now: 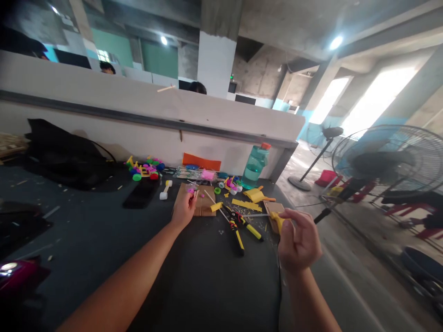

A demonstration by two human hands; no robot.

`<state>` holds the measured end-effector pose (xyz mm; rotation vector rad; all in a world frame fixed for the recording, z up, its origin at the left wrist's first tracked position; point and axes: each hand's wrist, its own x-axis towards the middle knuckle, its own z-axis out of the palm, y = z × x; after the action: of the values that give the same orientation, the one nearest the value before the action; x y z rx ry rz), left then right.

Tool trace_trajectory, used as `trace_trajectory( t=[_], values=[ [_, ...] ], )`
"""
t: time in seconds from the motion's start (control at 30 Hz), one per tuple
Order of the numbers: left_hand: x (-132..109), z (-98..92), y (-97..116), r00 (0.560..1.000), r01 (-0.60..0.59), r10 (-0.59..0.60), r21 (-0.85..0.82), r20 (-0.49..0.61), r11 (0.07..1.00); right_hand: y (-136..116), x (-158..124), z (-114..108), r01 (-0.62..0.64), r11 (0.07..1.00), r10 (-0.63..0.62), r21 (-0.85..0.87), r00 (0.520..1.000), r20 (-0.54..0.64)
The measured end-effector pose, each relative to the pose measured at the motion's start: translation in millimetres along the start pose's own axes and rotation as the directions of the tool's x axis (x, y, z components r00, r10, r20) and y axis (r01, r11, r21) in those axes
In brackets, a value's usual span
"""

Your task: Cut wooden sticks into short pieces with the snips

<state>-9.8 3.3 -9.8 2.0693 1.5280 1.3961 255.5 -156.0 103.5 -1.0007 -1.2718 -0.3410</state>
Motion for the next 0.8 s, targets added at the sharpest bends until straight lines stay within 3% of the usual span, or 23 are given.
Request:
trace_trajectory(
  t=[0.1,0.2,0.27,0.37,0.47,0.57,0.8],
  values=[
    [0,0.7,1,1.0,0.009,-0.009,-0.008,0.017,1.0,6,8,-5,-0.096,0.995,0.096,0.002,0.994,0.046],
    [1,-0.2,3,0.999,0.025,-0.024,-0.021,0.049,0.999,17,6,2,-0.074,0.992,0.103,-0.103,0.942,0.318],
    [1,-1.4,5,0.996,0.043,-0.041,-0.031,0.076,0.999,22,1,13,0.019,0.991,0.053,-0.129,0.845,0.532],
    [1,-2.9,7,0.991,0.072,-0.067,-0.047,0.114,0.996,26,-10,38,0.139,0.987,-0.033,-0.074,0.64,0.767],
    [-1,-4.0,9,0.984,0.103,-0.094,-0.06,0.149,0.993,27,-22,67,0.088,0.996,-0.021,-0.033,0.551,0.834],
    [-4,-5.2,10,0.976,0.134,-0.12,-0.068,0.183,0.989,29,-35,98,-0.143,0.989,0.117,-0.047,0.534,0.837],
    [-7,-8.4,15,0.962,0.108,-0.079,-0.095,0.261,0.99,29,-59,162,-0.392,0.92,0.237,-0.009,0.535,0.811]
  ],
)
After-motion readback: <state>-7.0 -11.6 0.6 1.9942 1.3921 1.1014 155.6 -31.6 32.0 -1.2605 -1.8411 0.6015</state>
